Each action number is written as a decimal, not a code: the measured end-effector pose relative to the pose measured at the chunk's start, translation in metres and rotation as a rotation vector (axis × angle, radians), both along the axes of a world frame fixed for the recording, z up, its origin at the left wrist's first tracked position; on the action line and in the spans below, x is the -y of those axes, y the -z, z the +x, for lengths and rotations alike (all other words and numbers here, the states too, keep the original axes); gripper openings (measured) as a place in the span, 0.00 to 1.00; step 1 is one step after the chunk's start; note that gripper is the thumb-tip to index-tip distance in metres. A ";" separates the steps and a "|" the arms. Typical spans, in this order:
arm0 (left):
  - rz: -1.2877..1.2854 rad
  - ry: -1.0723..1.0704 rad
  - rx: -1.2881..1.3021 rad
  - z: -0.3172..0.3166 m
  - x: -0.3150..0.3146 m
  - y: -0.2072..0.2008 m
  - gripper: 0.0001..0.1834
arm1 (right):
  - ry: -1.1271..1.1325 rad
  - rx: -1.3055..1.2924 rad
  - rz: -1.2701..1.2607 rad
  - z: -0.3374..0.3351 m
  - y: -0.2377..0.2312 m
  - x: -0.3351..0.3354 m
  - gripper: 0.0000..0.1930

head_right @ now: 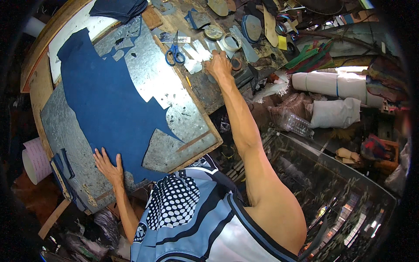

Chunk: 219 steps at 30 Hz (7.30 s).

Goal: Cutting out shoe patterns from blue leather using metal templates and a small handheld cutter.

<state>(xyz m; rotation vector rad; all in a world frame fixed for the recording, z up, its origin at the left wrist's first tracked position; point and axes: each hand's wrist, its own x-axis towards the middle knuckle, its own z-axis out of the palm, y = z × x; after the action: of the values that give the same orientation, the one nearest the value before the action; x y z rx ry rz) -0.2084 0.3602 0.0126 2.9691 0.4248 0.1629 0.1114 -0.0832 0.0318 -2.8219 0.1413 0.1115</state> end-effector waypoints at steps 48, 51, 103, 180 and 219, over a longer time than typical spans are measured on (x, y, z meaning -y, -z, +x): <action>-0.203 -0.008 0.023 -0.072 -0.064 0.001 0.32 | -0.137 -0.420 0.636 -0.246 -0.031 -0.236 0.13; -0.239 0.011 0.087 -0.071 -0.084 0.005 0.29 | 0.006 -0.455 0.781 -0.267 -0.044 -0.229 0.12; -0.722 -0.123 -0.344 -0.019 -0.109 -0.039 0.18 | 0.118 -0.486 0.840 -0.281 -0.066 -0.202 0.10; -1.640 -0.251 -0.263 -0.110 -0.082 -0.059 0.13 | -0.618 -0.833 0.514 -0.306 -0.092 -0.283 0.14; -0.264 -0.243 0.189 -0.139 -0.125 -0.049 0.18 | -0.332 -0.516 0.399 -0.272 -0.055 -0.312 0.15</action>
<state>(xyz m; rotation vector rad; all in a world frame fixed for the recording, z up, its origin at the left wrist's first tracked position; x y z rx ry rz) -0.3478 0.4847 0.0617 2.6083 0.7201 0.3779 -0.1607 0.2293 0.0871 -2.3351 -0.2160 0.8415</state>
